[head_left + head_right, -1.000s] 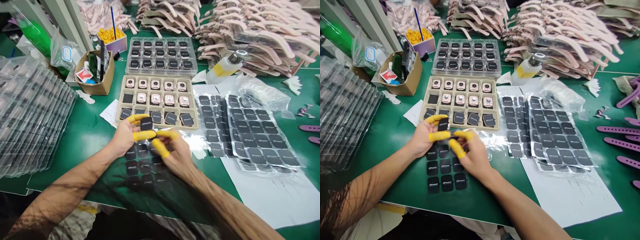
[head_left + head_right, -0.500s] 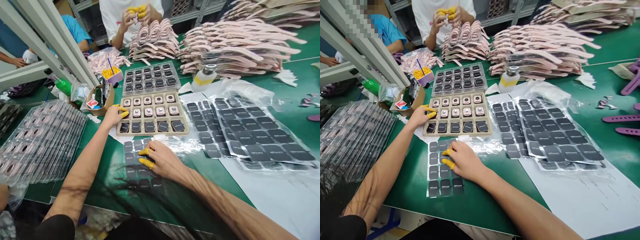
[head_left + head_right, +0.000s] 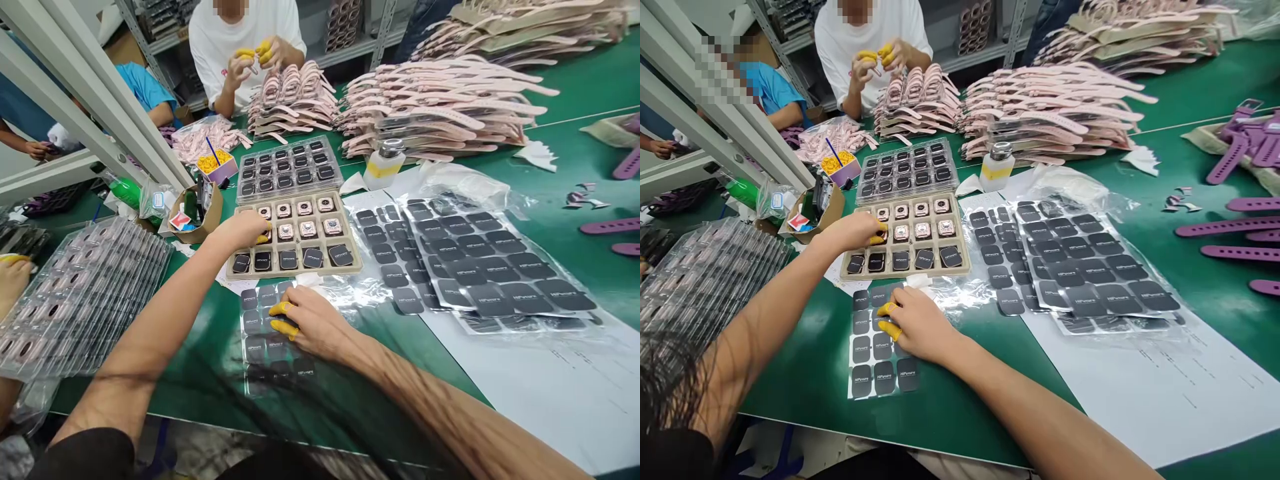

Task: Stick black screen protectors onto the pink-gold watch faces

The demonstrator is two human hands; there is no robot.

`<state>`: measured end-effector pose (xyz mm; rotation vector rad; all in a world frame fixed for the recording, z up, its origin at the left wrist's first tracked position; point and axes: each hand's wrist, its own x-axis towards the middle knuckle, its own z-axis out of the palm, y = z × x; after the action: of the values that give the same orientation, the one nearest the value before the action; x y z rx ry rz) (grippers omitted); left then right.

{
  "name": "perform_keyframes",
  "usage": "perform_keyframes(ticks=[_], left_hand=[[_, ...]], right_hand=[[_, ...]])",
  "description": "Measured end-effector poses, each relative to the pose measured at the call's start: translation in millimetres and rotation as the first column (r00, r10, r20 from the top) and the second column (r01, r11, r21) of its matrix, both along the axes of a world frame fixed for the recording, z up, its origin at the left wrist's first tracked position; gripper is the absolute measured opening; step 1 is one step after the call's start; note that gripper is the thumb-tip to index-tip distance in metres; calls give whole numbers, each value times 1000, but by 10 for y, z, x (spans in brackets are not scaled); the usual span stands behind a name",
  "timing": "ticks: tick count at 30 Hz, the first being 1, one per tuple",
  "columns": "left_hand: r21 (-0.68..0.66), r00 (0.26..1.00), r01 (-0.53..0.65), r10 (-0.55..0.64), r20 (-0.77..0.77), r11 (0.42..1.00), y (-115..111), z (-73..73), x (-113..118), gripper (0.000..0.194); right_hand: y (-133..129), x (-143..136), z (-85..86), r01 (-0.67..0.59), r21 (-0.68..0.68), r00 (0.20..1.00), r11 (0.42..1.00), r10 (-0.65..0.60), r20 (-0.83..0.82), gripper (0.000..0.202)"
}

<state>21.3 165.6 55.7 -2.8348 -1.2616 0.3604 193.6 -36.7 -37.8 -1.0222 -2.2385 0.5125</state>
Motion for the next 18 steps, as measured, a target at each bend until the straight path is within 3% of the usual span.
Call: perform_keyframes(ticks=[4,7,9,10,11,12,13,15,18], left_hand=[[2,996,8,-9,91,1000,-67,-50,-36,13],[73,973,-77,59,224,994,-313,-151,-68,26],[17,879,-181,154,451,983,-612,-246,-67,32],[-135,718,-227,259,646,965,-796,-295,-62,30],[-350,483,-197,402,778,916,-991,-341,-56,26],[-560,310,-81,555,772,825,-1185,-379,-51,27],[-710,183,29,694,696,704,-1364,-407,-48,37],[-852,51,184,861,506,489,-1634,-429,-51,55],[-896,-24,300,941,337,329,-1776,-407,-68,62]], right_hand=[[-11,-18,3,3,42,998,999,-6,54,19],[-23,-8,68,38,150,990,988,-17,-138,16],[-20,48,163,165,244,947,956,-84,-311,18],[-11,93,217,243,270,919,932,-132,-371,22],[4,146,268,301,274,900,913,-177,-398,25],[23,203,310,322,266,897,909,-203,-392,27],[46,258,336,301,246,911,921,-202,-359,28],[93,344,341,187,195,954,963,-131,-269,25],[131,369,291,50,133,970,990,-17,-241,20]])
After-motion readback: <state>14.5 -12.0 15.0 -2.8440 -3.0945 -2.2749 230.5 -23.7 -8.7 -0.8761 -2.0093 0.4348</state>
